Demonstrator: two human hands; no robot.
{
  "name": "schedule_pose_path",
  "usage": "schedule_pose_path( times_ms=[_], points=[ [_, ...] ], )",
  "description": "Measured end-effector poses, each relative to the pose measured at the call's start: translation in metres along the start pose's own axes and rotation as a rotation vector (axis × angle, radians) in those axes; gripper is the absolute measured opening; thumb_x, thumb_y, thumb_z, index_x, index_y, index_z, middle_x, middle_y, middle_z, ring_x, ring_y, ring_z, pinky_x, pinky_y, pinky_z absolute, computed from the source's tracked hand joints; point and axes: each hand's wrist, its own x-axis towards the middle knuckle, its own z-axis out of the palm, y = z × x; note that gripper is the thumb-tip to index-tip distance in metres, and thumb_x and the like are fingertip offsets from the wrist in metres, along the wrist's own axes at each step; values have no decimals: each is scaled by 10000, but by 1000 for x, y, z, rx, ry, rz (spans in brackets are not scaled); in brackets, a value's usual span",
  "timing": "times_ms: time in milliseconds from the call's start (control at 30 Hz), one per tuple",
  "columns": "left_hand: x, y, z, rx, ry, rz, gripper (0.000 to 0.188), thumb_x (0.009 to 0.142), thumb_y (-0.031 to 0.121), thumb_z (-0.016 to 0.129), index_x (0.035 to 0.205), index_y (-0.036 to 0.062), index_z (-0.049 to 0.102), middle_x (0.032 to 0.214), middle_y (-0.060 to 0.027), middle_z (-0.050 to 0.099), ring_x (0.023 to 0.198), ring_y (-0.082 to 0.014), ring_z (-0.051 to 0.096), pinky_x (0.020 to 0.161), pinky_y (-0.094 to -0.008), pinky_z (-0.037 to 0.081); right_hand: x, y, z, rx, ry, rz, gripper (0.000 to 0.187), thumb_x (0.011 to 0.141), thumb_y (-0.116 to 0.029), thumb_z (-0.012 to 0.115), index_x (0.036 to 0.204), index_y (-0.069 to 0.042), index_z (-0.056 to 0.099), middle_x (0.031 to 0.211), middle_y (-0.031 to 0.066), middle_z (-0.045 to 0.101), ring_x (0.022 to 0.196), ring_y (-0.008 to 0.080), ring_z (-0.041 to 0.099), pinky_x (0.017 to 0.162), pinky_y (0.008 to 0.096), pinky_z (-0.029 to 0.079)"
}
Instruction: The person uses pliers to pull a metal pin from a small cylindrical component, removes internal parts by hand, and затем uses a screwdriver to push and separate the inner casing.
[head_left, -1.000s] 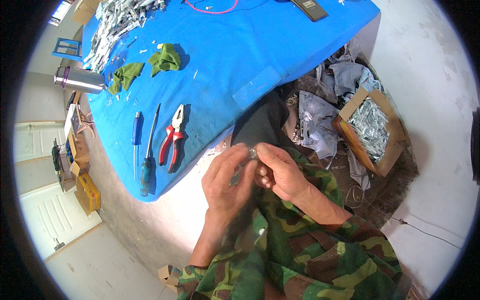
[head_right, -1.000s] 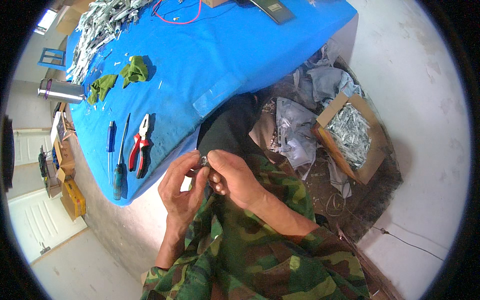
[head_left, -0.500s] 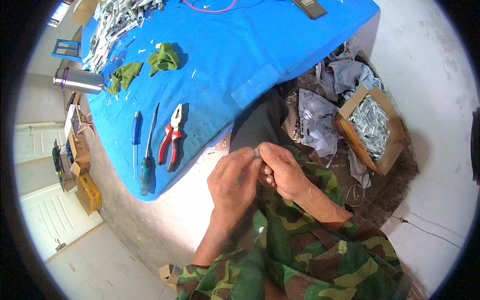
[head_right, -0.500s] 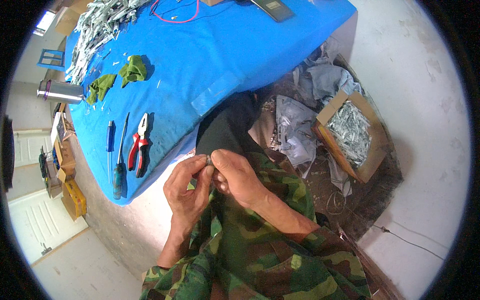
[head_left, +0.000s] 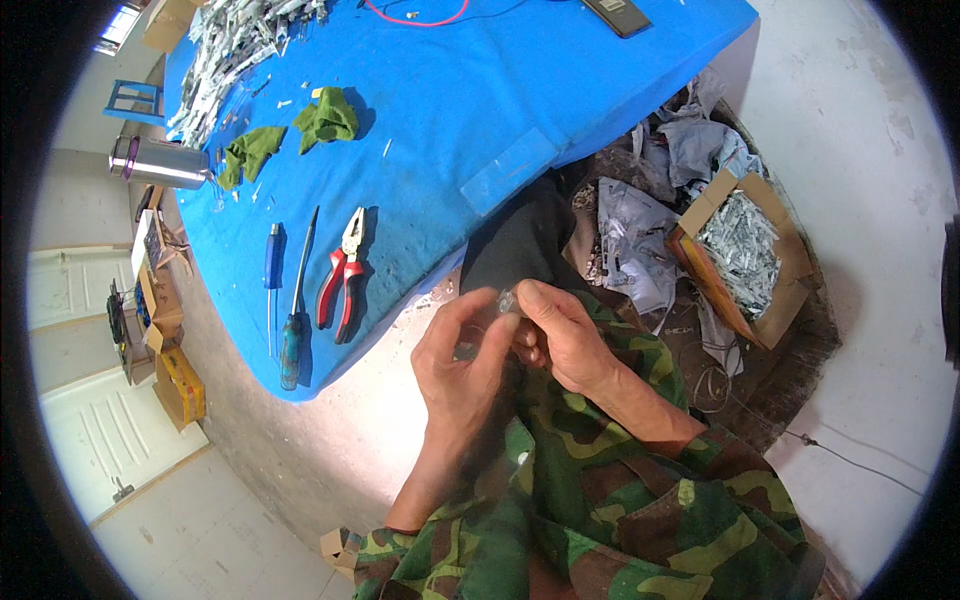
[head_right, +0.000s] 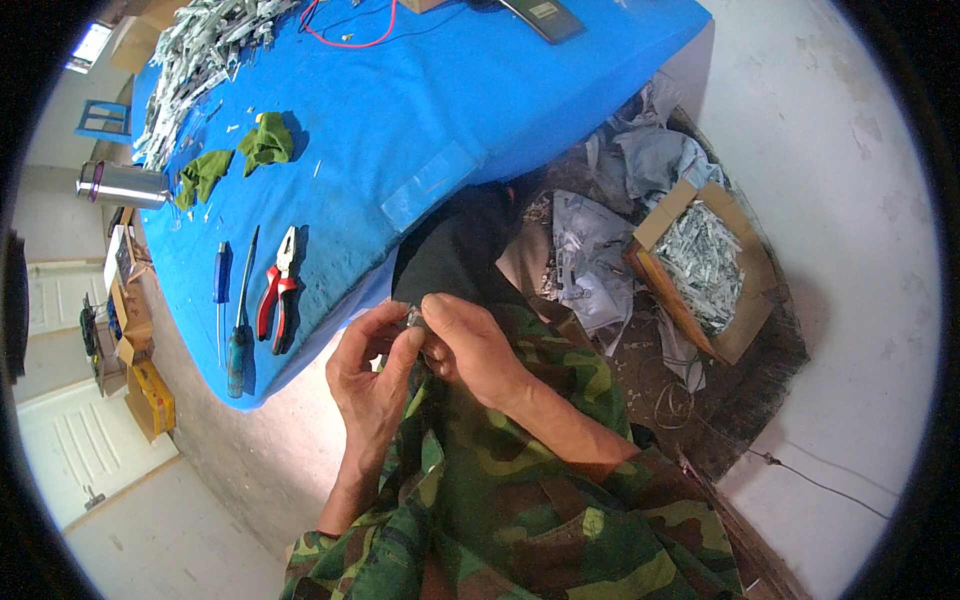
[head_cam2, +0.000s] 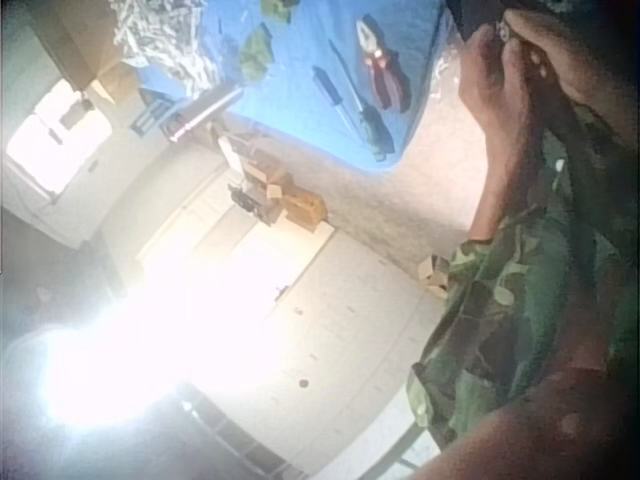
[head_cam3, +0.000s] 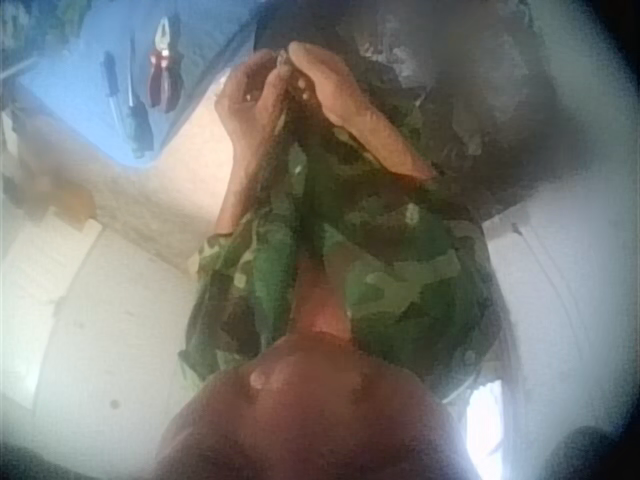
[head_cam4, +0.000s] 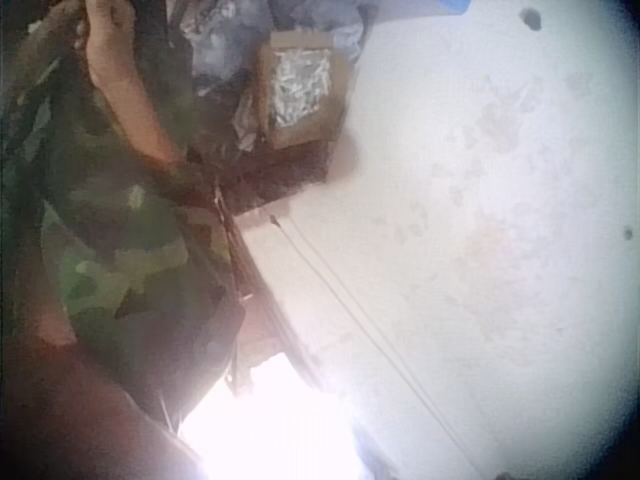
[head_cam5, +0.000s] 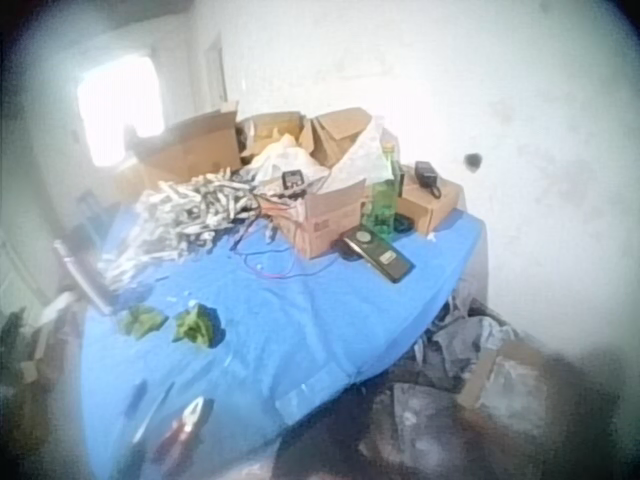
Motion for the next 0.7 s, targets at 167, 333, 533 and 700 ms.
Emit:
schedule_pose_path(
  times_ms=[167, 333, 533, 700],
  points=[
    [1, -6, 1, 19, -6, 13, 295, 873, 70, 798, 1138, -14, 699, 998, -95, 734, 818, -147, 699, 732, -273, 562, 1, 6, -5, -40, -27, 23, 414, 1104, -473, 420, 959, -126, 594, 726, -46, 511, 601, 58, 448, 538, 232, 370],
    [2, -5, -13, -105, 2, -82, 247, 875, 43, 776, 1105, -15, 706, 1009, -93, 734, 844, -123, 685, 764, -259, 543, 4, 3, -3, -67, -77, 112, 506, 1103, -522, 385, 1089, -82, 635, 763, -11, 570, 632, 80, 511, 559, 242, 410],
    [-2, -23, -55, -338, 91, -187, 213, 932, 32, 717, 1129, -25, 659, 1027, -29, 697, 920, -96, 649, 828, -244, 512, 9, 6, 1, -277, -69, 107, 509, 1111, -467, 403, 1180, -17, 632, 827, 5, 617, 674, 69, 536, 572, 230, 415],
    [-30, -64, -90, -249, 75, -299, 220, 934, 61, 713, 1124, -36, 658, 995, -67, 720, 901, -111, 664, 807, -267, 525, 21, 8, 2, -374, -120, 20, 358, 1099, -331, 509, 1186, -8, 633, 840, 5, 613, 677, 67, 525, 566, 248, 426]
  ],
)
